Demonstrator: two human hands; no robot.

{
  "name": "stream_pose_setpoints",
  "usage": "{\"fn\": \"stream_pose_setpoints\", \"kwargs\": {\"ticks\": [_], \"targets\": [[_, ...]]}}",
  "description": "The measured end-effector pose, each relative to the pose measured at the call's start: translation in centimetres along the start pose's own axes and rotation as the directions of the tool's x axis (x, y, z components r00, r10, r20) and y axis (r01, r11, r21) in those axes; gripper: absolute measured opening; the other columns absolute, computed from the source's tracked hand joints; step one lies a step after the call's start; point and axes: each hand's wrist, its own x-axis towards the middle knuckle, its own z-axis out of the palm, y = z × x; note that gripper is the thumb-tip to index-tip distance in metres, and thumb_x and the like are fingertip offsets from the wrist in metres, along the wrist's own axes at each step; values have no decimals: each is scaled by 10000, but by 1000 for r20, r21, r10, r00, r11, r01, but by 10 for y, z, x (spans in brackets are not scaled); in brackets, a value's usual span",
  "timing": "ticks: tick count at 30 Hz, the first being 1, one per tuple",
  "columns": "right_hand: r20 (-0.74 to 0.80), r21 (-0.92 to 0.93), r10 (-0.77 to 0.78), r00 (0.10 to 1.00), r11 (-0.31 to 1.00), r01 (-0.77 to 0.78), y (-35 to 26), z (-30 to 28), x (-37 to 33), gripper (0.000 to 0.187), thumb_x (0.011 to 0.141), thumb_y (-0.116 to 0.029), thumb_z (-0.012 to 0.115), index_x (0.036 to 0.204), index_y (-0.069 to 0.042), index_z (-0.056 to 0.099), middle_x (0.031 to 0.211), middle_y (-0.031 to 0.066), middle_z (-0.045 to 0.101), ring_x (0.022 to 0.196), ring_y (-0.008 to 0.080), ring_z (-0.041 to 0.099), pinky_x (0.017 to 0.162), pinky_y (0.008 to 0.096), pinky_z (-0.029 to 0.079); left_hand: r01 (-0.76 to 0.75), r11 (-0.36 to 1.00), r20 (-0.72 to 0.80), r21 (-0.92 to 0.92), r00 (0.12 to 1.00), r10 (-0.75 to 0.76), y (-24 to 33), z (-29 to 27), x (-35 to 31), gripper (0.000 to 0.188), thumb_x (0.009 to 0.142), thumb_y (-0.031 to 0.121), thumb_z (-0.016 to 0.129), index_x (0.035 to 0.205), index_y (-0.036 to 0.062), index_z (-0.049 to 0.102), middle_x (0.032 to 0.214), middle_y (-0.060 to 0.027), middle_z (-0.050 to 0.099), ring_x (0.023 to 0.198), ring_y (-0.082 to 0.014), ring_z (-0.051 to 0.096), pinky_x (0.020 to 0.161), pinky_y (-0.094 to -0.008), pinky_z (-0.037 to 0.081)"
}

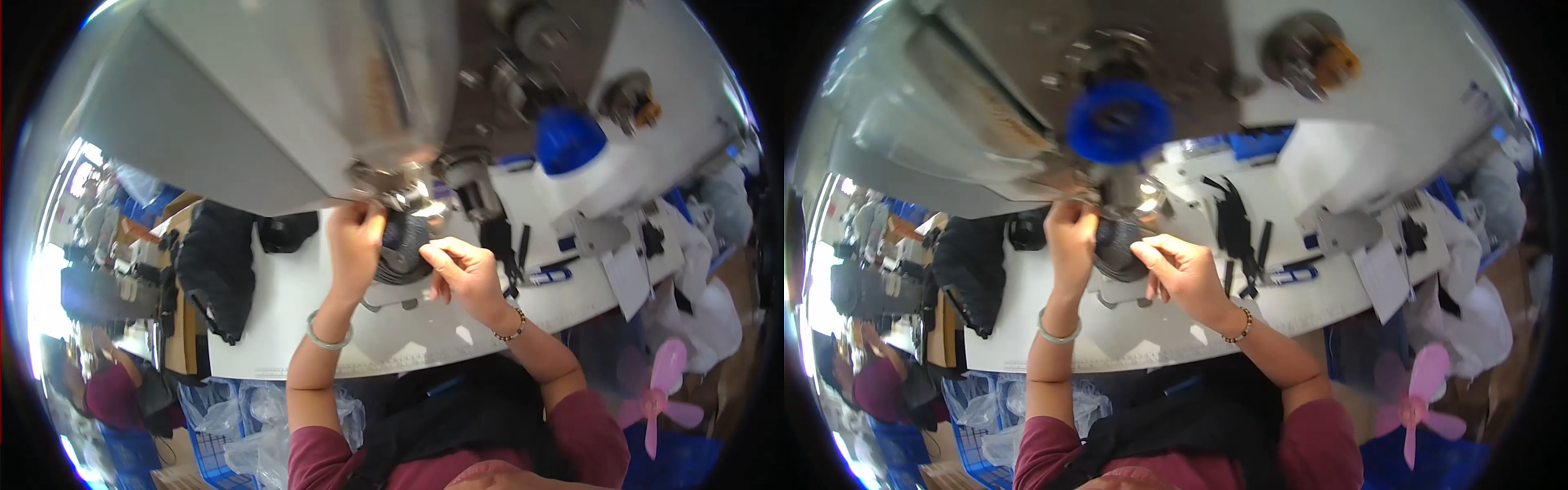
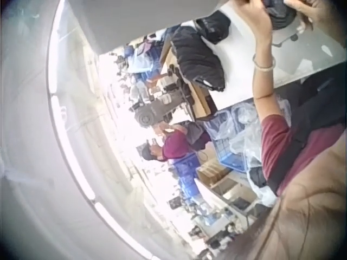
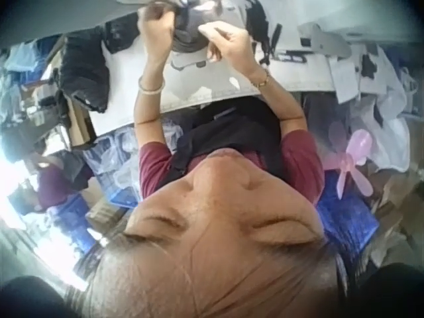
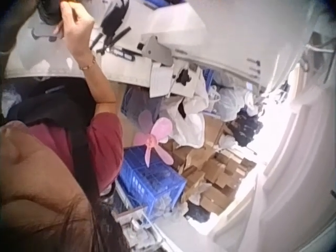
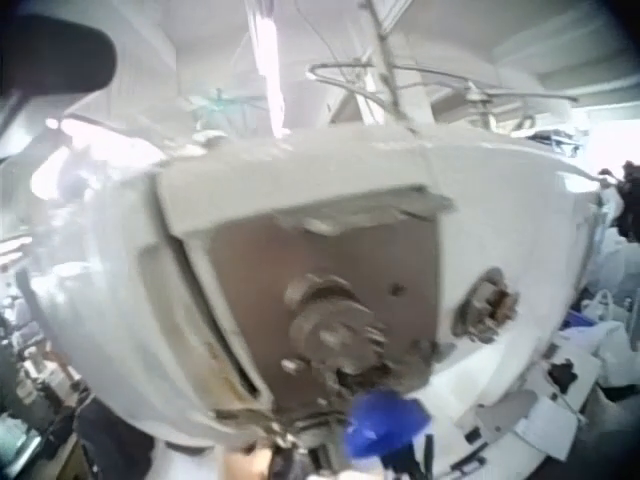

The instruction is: Sewing together various components of a black shoe upper using an industrial sewing machine.

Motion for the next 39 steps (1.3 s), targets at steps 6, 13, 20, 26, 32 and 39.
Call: {"fn": "stream_pose_setpoints", "kwargs": {"ticks": [6,13,20,26,32,39], "targets": [[-274,-767,-408,871,639,58,45,-87,-31,171,825,-51,604,970,1,529,894,115,558,663,185,567,576,278,461,-807,549,391,218,588,708,-25,-41,-36,275,740,28,641,970,53,492,876,-86,598,829,-262,590,838,-424,412],[-435,-606,17,900,734,-307,41,-132,-26,301,795,-61,627,1019,26,446,764,124,562,564,169,574,452,275,468,-759,335,360,559,585,727,-38,-37,-31,373,701,-72,648,1022,54,504,953,-116,579,930,-290,575,872,-433,430],[-454,-380,44,890,894,-238,28,-139,-23,188,791,-114,661,822,50,575,560,46,558,408,69,477,368,190,373,-780,578,481,239,613,627,-32,-4,-83,238,738,-48,644,949,41,579,889,-97,565,848,-266,592,718,-347,478],[-85,-211,300,950,927,-311,-13,-100,-33,168,784,-155,685,817,-14,601,608,17,581,427,30,451,382,157,326,-120,991,482,58,873,77,-15,37,-88,145,830,3,604,966,-36,573,870,-99,571,700,-131,577,591,-232,471],[51,-735,-286,957,638,229,13,-57,-50,176,752,-83,662,817,-46,503,889,36,606,545,95,511,515,228,425,313,949,450,-42,854,-262,-14,48,-89,169,873,128,602,831,-35,598,659,-40,587,575,-66,553,497,-199,440],[117,-67,291,950,956,-284,-1,-81,-32,133,869,-125,583,950,-20,578,795,8,595,501,3,439,390,138,279,503,833,464,-230,809,-361,-30,25,-84,195,891,140,577,816,-38,603,674,-65,599,586,-102,560,571,-217,450]]}}
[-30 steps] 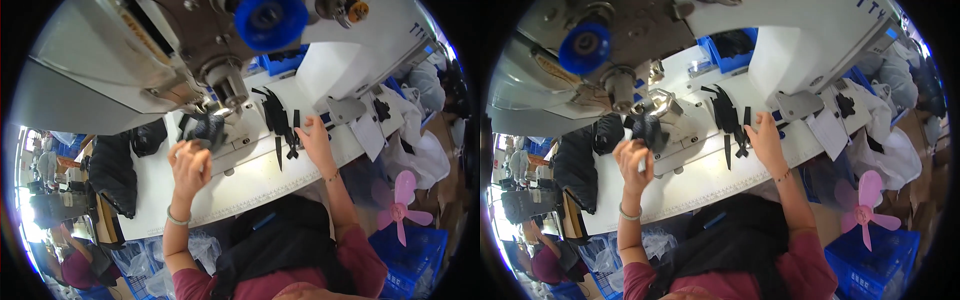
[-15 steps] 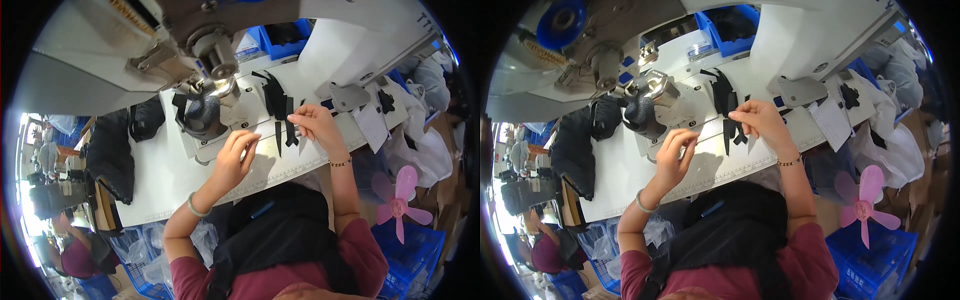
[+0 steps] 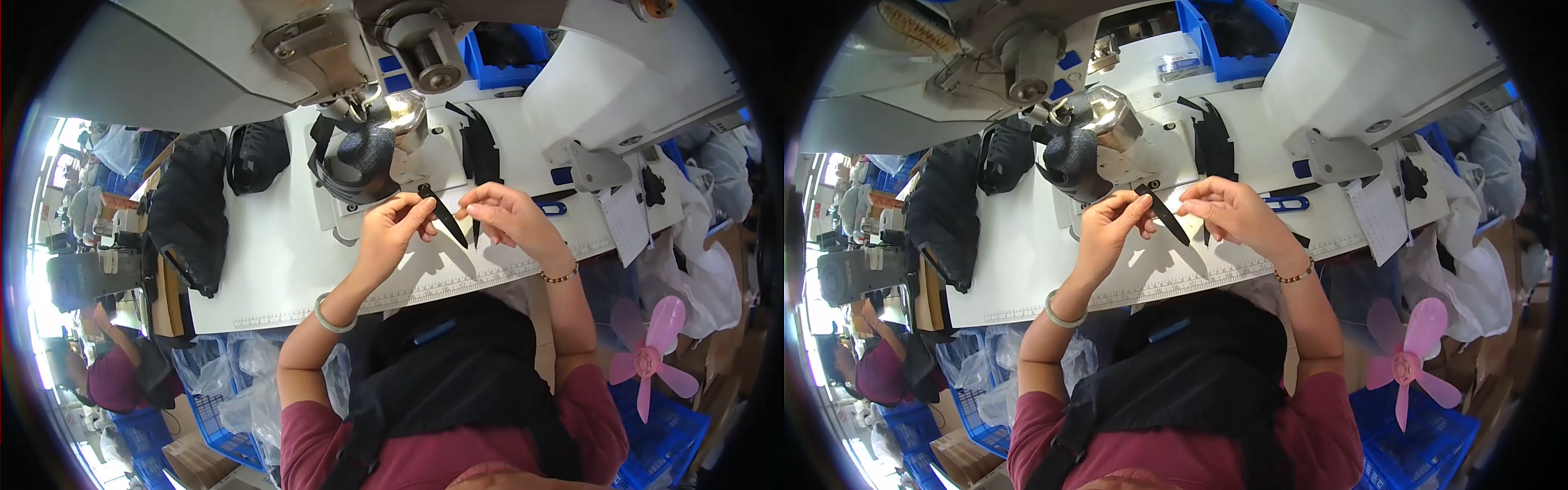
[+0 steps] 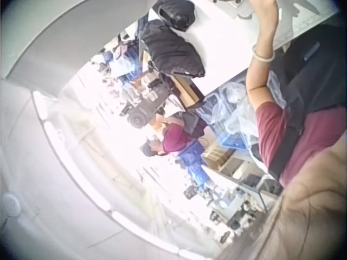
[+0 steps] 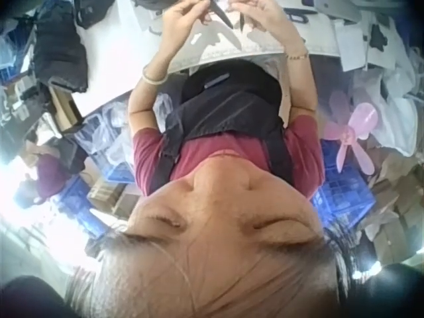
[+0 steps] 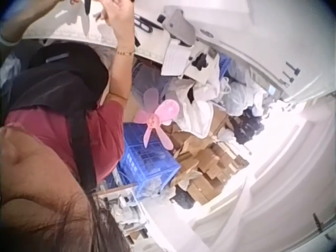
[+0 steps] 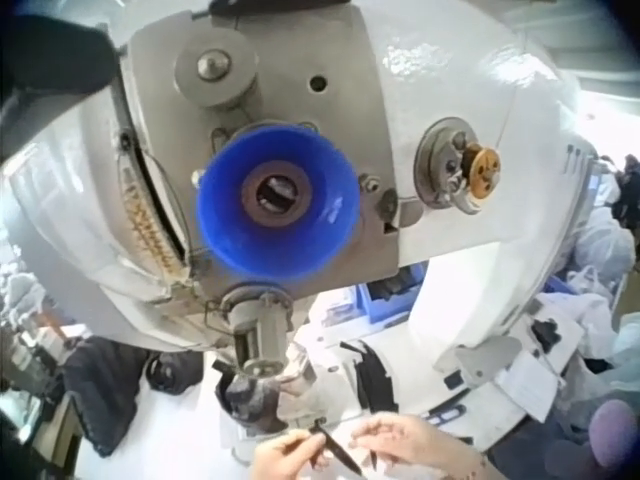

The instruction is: Sewing together various components of a black shoe upper using an industrial sewing machine.

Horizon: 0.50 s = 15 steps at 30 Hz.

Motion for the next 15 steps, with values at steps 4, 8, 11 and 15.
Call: {"fn": "stream_pose_setpoints", "kwargs": {"ticks": [4,8,11,15], "targets": [[142,-13,142,980,990,-142,3,2,4,123,843,-115,622,907,-14,595,681,-29,553,479,-7,420,383,135,263,3,1000,45,11,999,-3,5,0,-3,182,891,132,578,827,-38,595,703,-56,601,605,-87,558,561,-208,449],[115,-15,101,988,995,-100,5,6,7,111,824,-74,637,905,-7,599,682,-51,551,539,-22,457,448,124,320,1,1000,57,-1,998,0,2,-6,-11,151,877,113,584,819,-26,581,715,-49,596,611,-83,563,549,-211,455],[15,-40,-87,996,995,88,4,5,9,108,819,-31,626,920,-3,600,828,-6,601,672,-9,524,599,127,392,143,982,206,121,964,-165,4,-6,-19,99,838,83,602,842,-5,557,746,-30,583,628,-72,574,520,-199,453],[-278,-51,-263,924,964,259,10,10,5,198,802,-97,674,952,-3,585,877,-4,598,636,-12,464,561,152,368,176,984,210,33,961,-179,-3,11,-23,105,844,90,607,830,-4,561,734,-31,584,620,-74,571,513,-203,447]]}}
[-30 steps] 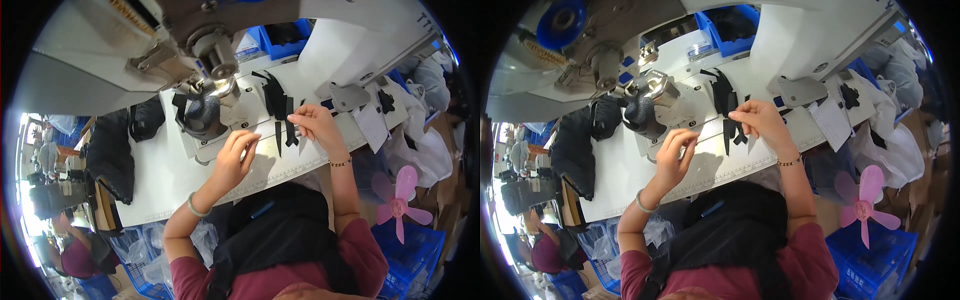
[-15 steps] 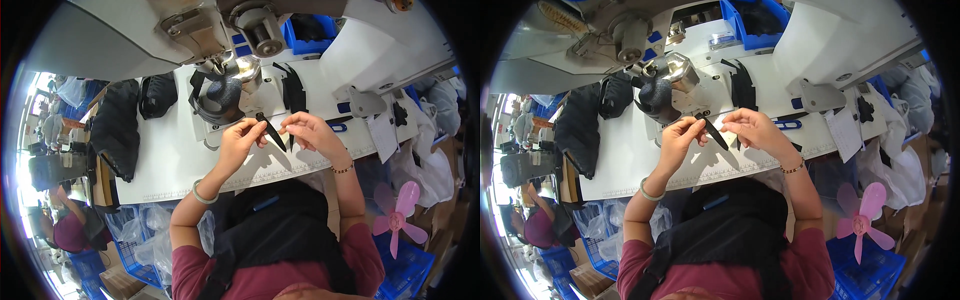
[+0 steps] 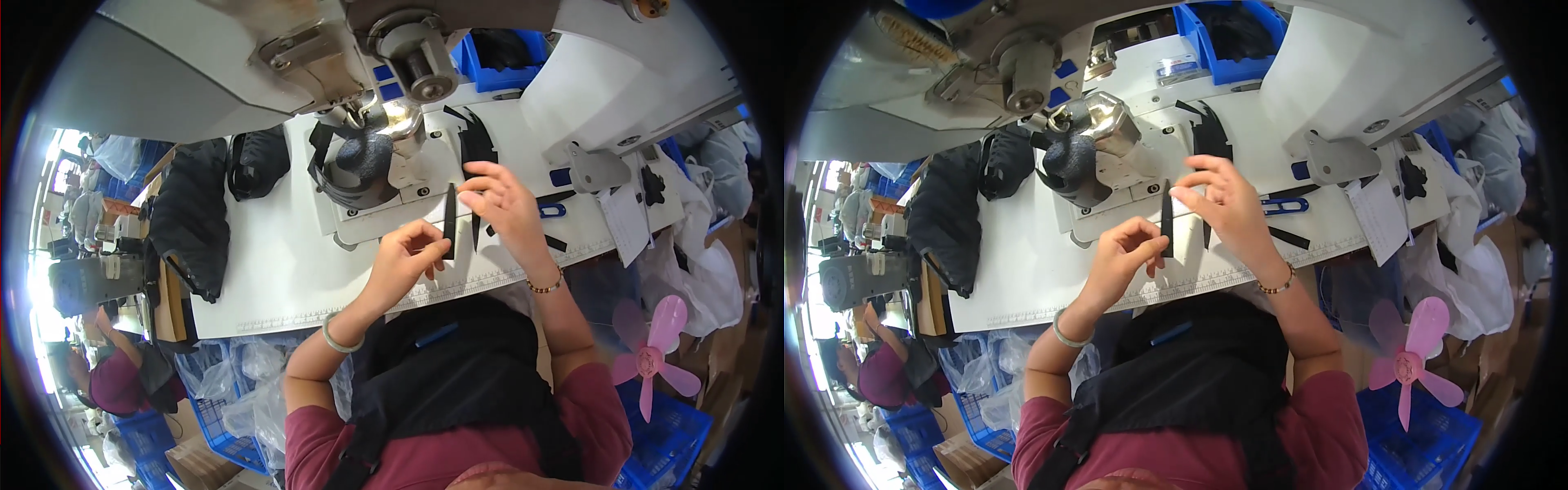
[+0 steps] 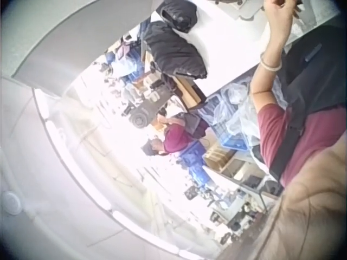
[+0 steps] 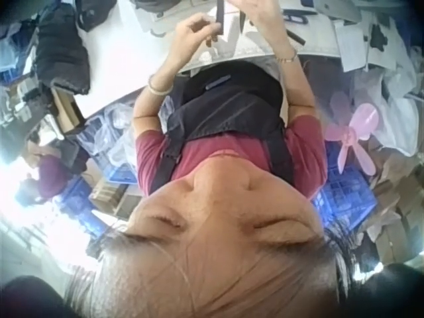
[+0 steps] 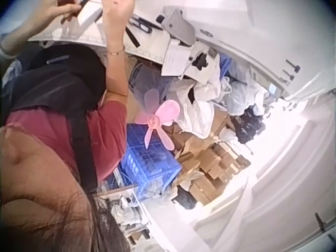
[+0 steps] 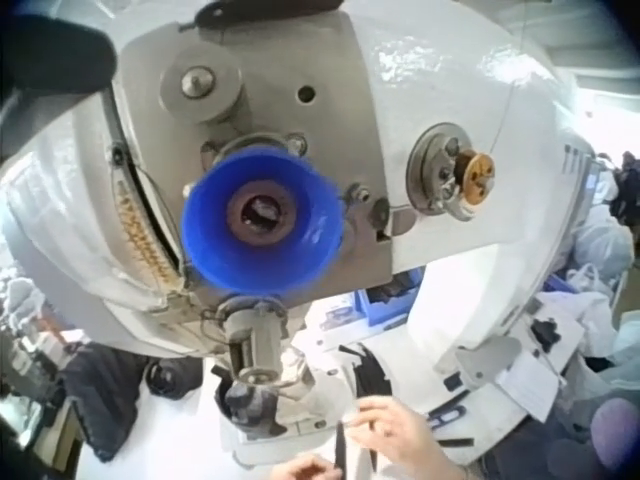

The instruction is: Sewing together various components of a black shoe upper using an industrial sewing machine.

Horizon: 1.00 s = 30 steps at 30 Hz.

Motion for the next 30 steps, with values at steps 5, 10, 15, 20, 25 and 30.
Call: {"fn": "stream_pose_setpoints", "kwargs": {"ticks": [5,10,15,20,25,30], "targets": [[-117,-734,-155,981,678,19,-19,-48,-39,191,790,-102,653,942,-22,570,855,47,592,599,118,524,584,240,422,-57,997,-233,-61,972,41,-13,-12,-7,109,855,100,606,827,3,563,677,-37,570,607,-84,565,502,-213,442],[-113,-825,49,992,552,-121,7,-95,-60,146,784,-69,618,897,11,572,795,101,582,629,214,562,618,297,457,9,999,-213,-50,977,-20,-17,-12,0,110,855,85,609,870,-18,574,695,-40,575,603,-92,557,529,-213,446],[-83,-458,268,960,845,-276,4,-97,-43,144,814,-78,627,906,31,605,628,38,560,521,79,507,472,211,402,63,997,-198,-42,978,-70,-14,-10,3,135,843,100,621,857,-30,586,654,-48,580,571,-96,553,513,-217,440],[132,107,411,902,899,-425,3,-58,-21,118,853,-58,587,937,21,607,581,-13,522,413,17,396,364,149,289,172,962,-240,213,964,-119,-25,-11,11,186,837,130,629,804,-50,601,586,-49,571,501,-91,539,452,-223,421],[217,136,356,909,911,-389,-3,-36,-7,56,841,-44,595,887,-12,591,601,-21,521,431,3,401,359,142,279,47,731,-280,680,939,200,-22,-5,17,173,824,105,641,902,-41,589,708,-90,592,529,-87,527,479,-219,439],[259,101,344,903,920,-379,-15,-14,-7,108,828,-95,629,898,-15,607,643,-39,527,475,0,432,373,141,292,-521,78,250,850,529,811,-1,-3,16,326,755,-51,638,1067,9,567,1088,-118,547,829,-229,589,683,-295,497]]}}
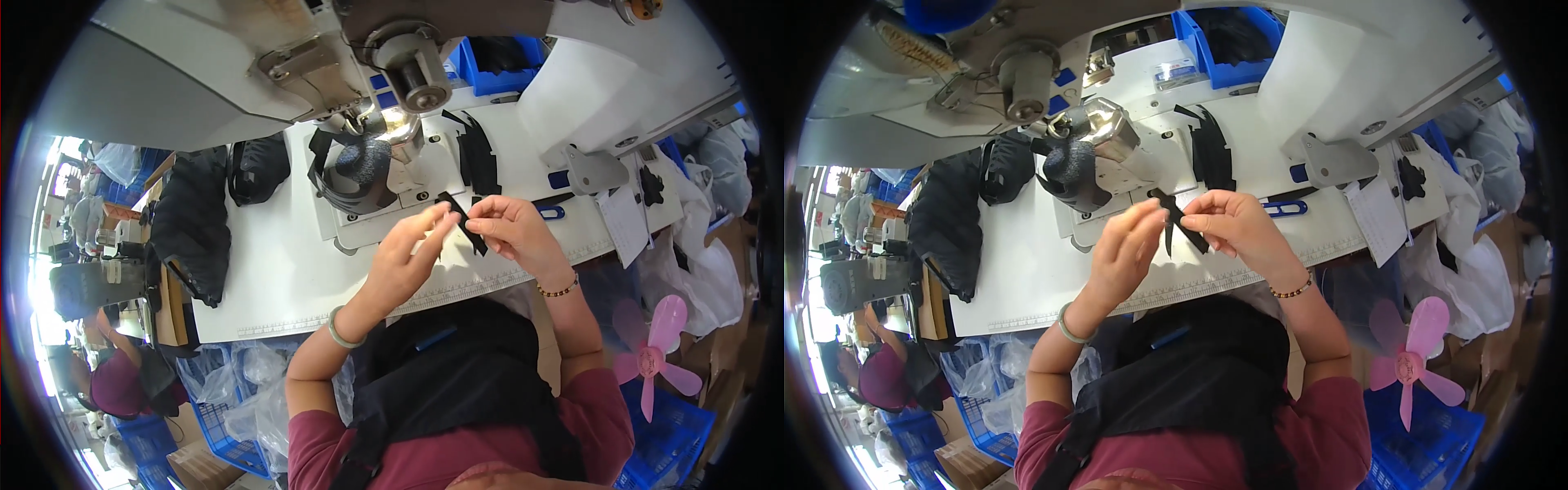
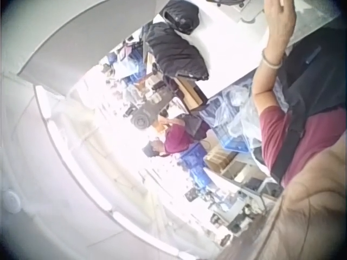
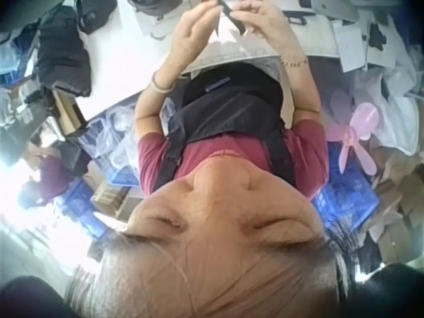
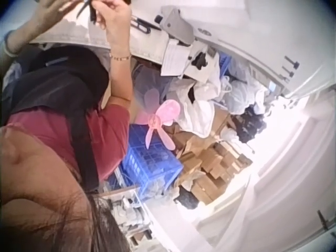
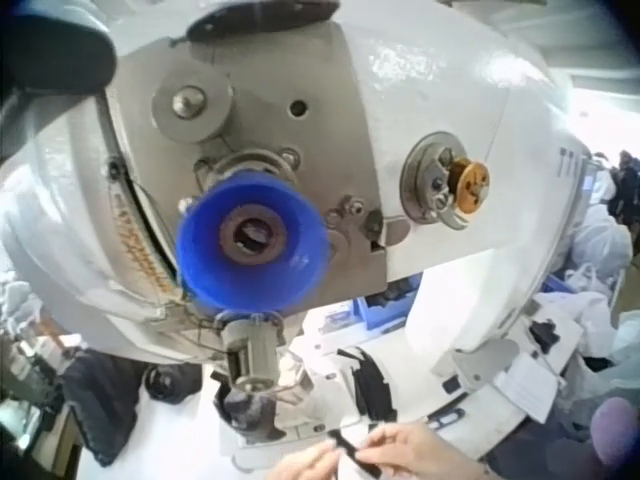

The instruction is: Sewing together various components of a black shoe upper using an industrial sewing machine.

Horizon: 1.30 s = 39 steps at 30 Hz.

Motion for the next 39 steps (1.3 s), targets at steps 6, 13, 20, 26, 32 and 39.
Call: {"fn": "stream_pose_setpoints", "kwargs": {"ticks": [6,13,20,26,32,39], "targets": [[97,91,-7,995,996,-2,-6,13,-8,124,821,-80,648,911,-11,600,630,-38,522,470,9,430,386,150,308,-70,991,-17,-112,998,69,0,-9,11,311,728,-64,647,1027,-10,582,1002,-118,572,833,-267,582,701,-330,488],[-19,-90,-211,977,974,208,0,29,-9,91,829,-40,631,904,-19,583,668,-27,545,514,5,456,426,151,336,298,895,-2,-331,949,-316,20,-14,11,256,774,-59,623,1019,13,610,934,-88,579,742,-162,586,626,-254,481],[-36,-110,-416,909,905,410,9,41,1,99,835,7,607,909,-20,547,787,-3,579,685,22,537,585,159,428,411,604,60,-683,855,-515,21,-10,9,200,773,-66,614,967,-17,622,923,-74,590,738,-94,585,640,-213,486],[-42,-62,-425,904,905,422,13,42,9,114,830,2,607,886,-45,520,794,-4,551,574,11,469,434,143,351,402,716,-33,-571,860,-510,14,-5,5,174,762,-73,623,929,-22,620,866,-72,601,707,-88,577,624,-203,479],[-43,-122,-390,920,916,382,12,45,6,132,837,-21,611,935,-14,523,823,20,569,672,41,532,564,168,449,406,598,-46,-691,801,-597,24,-5,3,122,778,-78,606,891,-33,611,867,-72,594,727,-85,571,622,-195,475],[-25,-58,-364,931,930,363,22,51,3,113,860,-27,568,956,9,519,803,44,582,607,47,535,469,187,458,528,314,106,-789,620,-777,27,-10,1,77,813,-37,587,887,-20,575,810,-20,573,704,-49,545,611,-186,451]]}}
